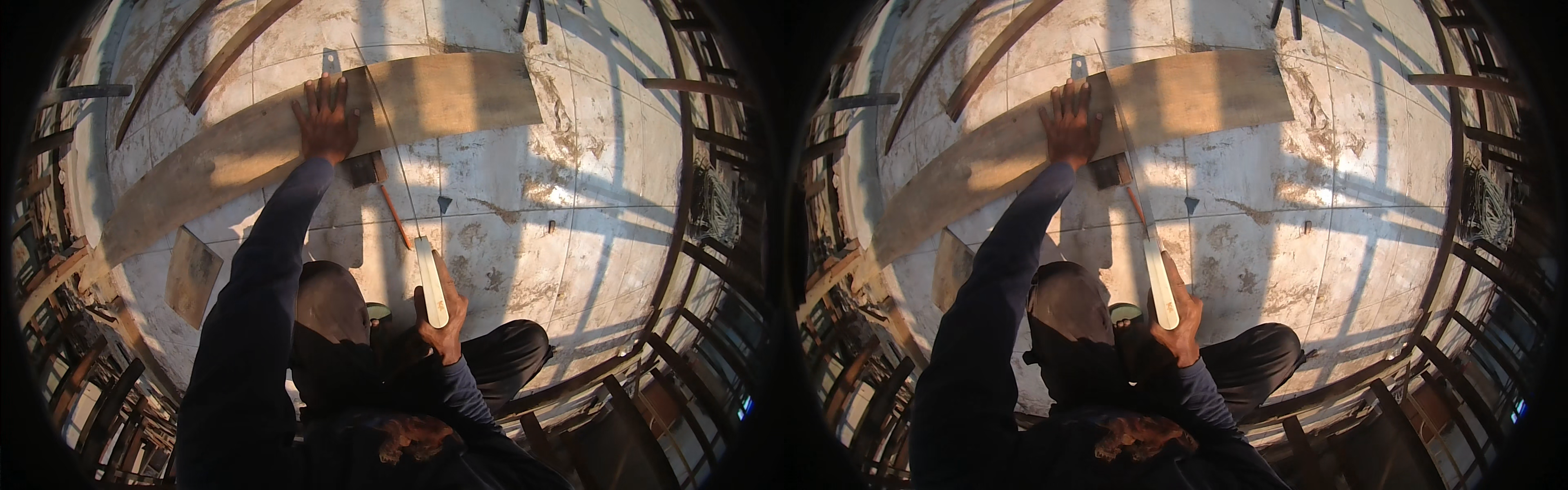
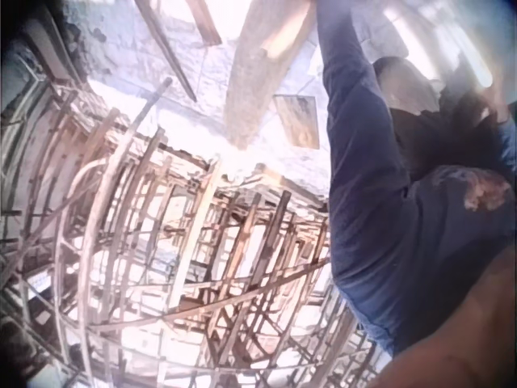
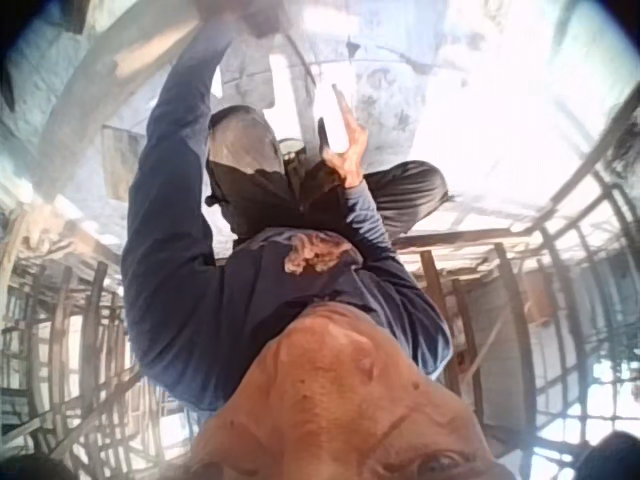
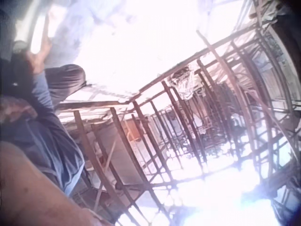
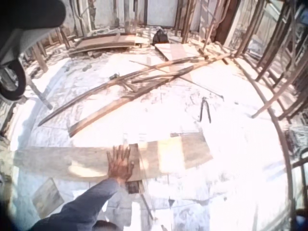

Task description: The person marks a curved wooden plank with a pencil and then saws through it with a hand saw, removing a section.

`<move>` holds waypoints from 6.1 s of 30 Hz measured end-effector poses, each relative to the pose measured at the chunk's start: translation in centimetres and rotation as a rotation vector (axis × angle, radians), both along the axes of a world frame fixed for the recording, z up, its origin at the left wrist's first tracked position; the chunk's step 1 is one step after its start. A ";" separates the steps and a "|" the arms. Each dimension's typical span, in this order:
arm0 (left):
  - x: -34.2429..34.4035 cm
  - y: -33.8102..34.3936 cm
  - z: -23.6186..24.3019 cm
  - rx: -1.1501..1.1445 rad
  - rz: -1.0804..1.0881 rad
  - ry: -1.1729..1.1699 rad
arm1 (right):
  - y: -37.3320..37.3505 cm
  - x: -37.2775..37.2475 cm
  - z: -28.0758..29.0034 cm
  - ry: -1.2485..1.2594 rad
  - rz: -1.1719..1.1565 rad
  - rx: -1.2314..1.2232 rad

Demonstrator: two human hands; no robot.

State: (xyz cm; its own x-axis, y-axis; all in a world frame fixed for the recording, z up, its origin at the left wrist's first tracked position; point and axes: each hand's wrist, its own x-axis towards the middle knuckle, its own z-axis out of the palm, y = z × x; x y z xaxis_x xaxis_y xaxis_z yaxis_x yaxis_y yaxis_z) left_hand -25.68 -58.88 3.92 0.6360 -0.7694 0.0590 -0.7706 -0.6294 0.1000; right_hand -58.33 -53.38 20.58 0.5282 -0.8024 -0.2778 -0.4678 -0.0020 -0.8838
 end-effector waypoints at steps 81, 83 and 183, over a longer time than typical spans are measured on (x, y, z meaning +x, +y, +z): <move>0.8 1.2 0.2 0.011 0.002 0.022 | -0.4 0.0 0.0 0.024 -0.041 0.104; 0.4 1.0 0.3 0.010 -0.008 0.010 | -0.3 -0.8 0.3 0.027 -0.026 0.107; -2.2 -0.2 0.7 0.134 -0.023 0.042 | -7.9 8.8 -6.0 -0.263 0.043 -0.023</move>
